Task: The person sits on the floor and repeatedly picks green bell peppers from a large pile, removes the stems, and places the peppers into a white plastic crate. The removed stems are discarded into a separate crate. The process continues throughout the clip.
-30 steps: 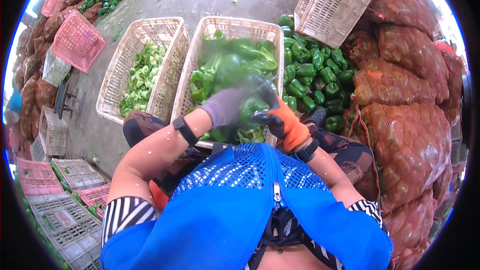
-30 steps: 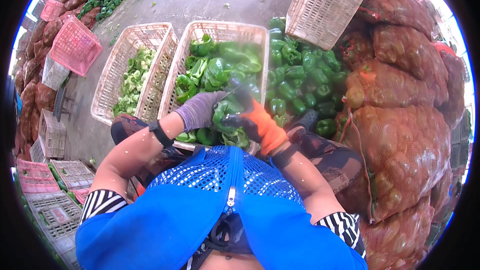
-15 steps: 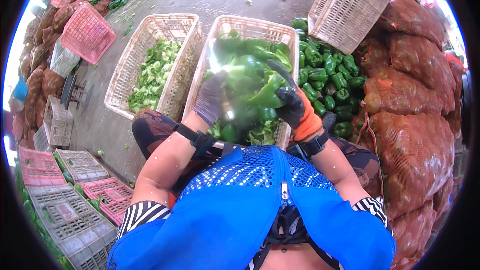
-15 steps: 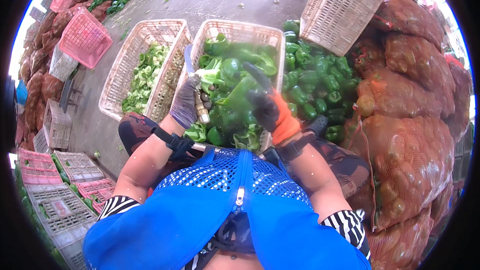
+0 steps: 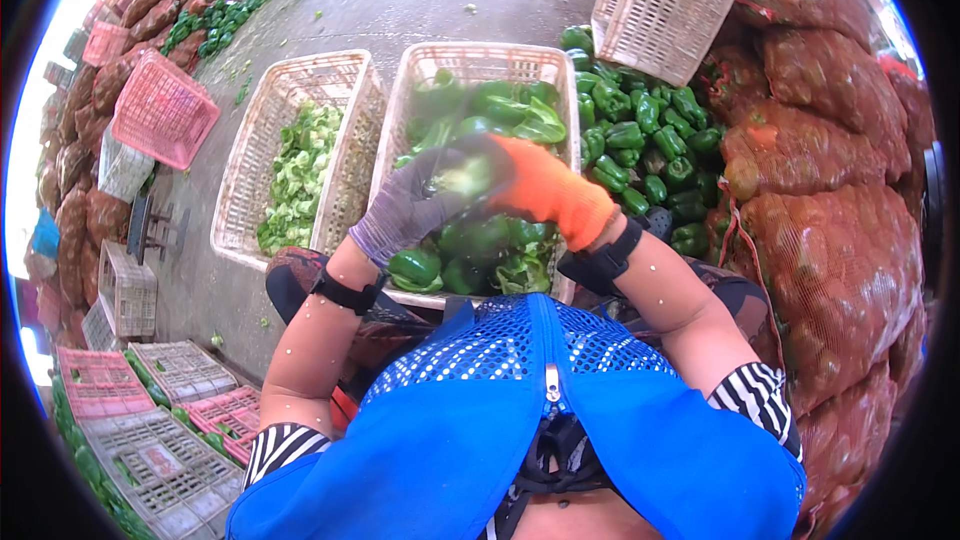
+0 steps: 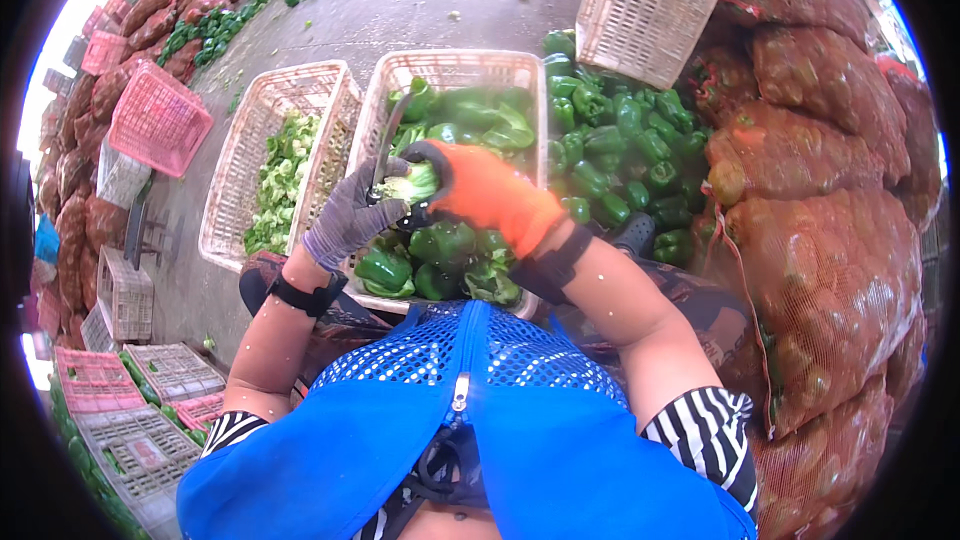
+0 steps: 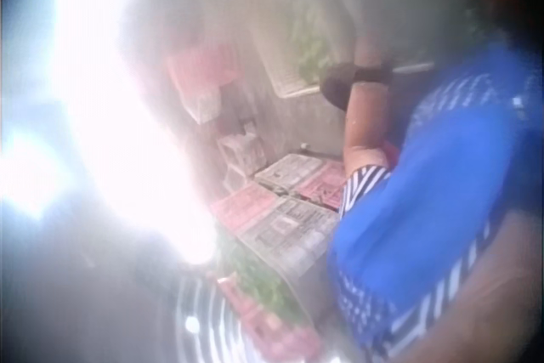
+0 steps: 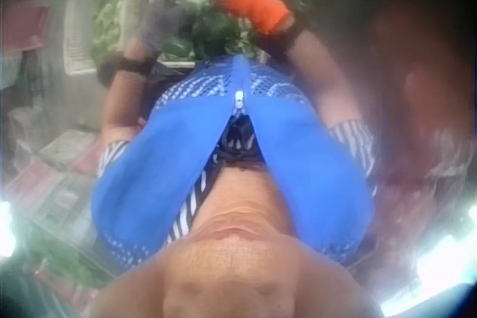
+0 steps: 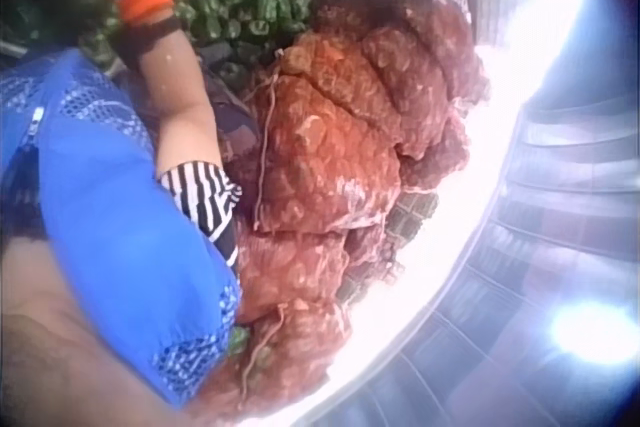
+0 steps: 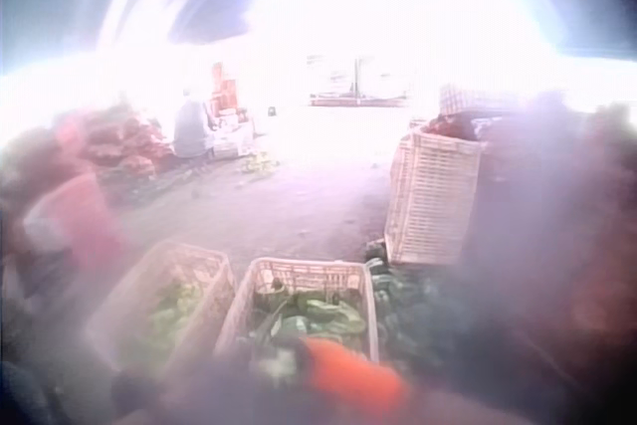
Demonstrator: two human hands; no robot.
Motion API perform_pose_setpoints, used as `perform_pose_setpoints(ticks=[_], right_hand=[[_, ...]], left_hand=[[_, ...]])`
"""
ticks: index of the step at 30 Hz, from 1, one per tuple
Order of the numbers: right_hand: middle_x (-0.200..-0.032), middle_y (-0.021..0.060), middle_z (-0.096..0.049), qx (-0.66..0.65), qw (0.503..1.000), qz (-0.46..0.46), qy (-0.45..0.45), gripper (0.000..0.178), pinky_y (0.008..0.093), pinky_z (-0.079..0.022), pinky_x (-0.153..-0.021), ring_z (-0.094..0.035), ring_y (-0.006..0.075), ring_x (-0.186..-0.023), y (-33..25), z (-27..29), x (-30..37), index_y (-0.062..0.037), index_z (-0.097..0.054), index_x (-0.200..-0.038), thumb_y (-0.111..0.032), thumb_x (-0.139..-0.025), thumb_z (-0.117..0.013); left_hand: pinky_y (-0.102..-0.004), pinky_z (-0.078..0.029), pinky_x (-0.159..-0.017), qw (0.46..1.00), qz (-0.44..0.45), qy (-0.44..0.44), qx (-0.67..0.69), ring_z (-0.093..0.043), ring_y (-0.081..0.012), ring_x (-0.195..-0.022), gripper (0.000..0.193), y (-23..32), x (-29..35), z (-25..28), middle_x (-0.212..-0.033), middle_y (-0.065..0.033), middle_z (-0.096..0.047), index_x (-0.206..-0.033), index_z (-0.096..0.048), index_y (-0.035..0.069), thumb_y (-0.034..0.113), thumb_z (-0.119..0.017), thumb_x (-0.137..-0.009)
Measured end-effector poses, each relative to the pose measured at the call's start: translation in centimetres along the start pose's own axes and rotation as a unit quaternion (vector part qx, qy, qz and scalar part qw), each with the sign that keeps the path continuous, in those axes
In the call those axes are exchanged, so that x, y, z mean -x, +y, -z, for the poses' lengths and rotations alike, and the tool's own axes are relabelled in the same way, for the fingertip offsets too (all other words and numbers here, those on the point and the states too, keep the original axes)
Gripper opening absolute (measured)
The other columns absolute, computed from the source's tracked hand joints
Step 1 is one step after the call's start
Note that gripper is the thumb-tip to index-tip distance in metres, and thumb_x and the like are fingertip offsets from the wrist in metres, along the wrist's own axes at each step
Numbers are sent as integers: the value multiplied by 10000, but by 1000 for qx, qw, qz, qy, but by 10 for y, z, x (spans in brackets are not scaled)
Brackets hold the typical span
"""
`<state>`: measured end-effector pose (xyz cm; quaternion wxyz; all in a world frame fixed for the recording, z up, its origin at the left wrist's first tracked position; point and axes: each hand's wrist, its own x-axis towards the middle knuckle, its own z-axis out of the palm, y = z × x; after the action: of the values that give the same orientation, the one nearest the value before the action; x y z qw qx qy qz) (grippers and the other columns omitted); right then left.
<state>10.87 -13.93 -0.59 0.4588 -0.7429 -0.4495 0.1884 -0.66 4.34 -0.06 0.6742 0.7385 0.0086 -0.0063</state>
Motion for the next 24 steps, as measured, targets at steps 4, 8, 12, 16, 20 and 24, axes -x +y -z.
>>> perform_pose_setpoints(ticks=[4, 8, 12, 16, 20, 24], right_hand=[[-1076, 193, -672, 151, 986, 26, 58, 502, 432, -521, -889, -645, 363, -1026, 11, -9, 0, -53, -586, -1189, -175, -735, -762], [-1010, 187, -684, 79, 990, -26, 110, 407, 452, -507, -872, -635, 399, -976, 35, -21, 8, -69, -620, -1071, -249, -740, -772], [-1036, 214, -680, 29, 975, -109, 189, 427, 442, -511, -874, -634, 399, -998, 56, -32, 28, -53, -637, -1124, -250, -768, -765], [-1116, 200, -667, 79, 980, -141, 118, 473, 431, -490, -956, -616, 376, -1077, 68, -41, 41, -64, -636, -1173, -323, -788, -725], [-1184, 181, -649, -126, 976, -150, 93, 596, 393, -497, -946, -619, 318, -1108, 75, -35, 47, -33, -553, -1296, -267, -791, -768], [-928, 160, -711, -162, 951, -150, 218, 361, 445, -534, -797, -680, 345, -890, 80, -18, 47, -104, -640, -1202, -168, -847, -657]], left_hand=[[-379, -490, -947, 953, -97, 48, -284, -616, -277, -1132, 552, -15, -14, -7, -1181, -164, -648, -1254, -537, 33, 206, -778, -788], [-405, -535, -796, 916, -35, 150, -372, -666, -328, -888, 418, -53, -34, -27, -996, -179, -658, -1116, -547, 35, 212, -753, -799], [-317, -523, -515, 965, 124, 222, 66, -632, -185, -647, 303, -88, -62, -41, -819, -77, -620, -1096, -550, 50, 234, -695, -904], [-264, -443, -451, 893, 201, 288, 282, -529, -142, -522, 324, -87, -73, -31, -699, -2, -578, -942, -611, 128, 447, -663, -918], [-252, -431, -470, 916, 216, 118, 317, -519, -115, -525, 329, -62, -62, -29, -691, 15, -575, -940, -602, 127, 443, -684, -904], [-242, -461, -485, 934, 195, 67, 291, -552, -116, -560, 234, -57, -60, -53, -769, -34, -624, -1101, -571, 89, 262, -635, -956]])
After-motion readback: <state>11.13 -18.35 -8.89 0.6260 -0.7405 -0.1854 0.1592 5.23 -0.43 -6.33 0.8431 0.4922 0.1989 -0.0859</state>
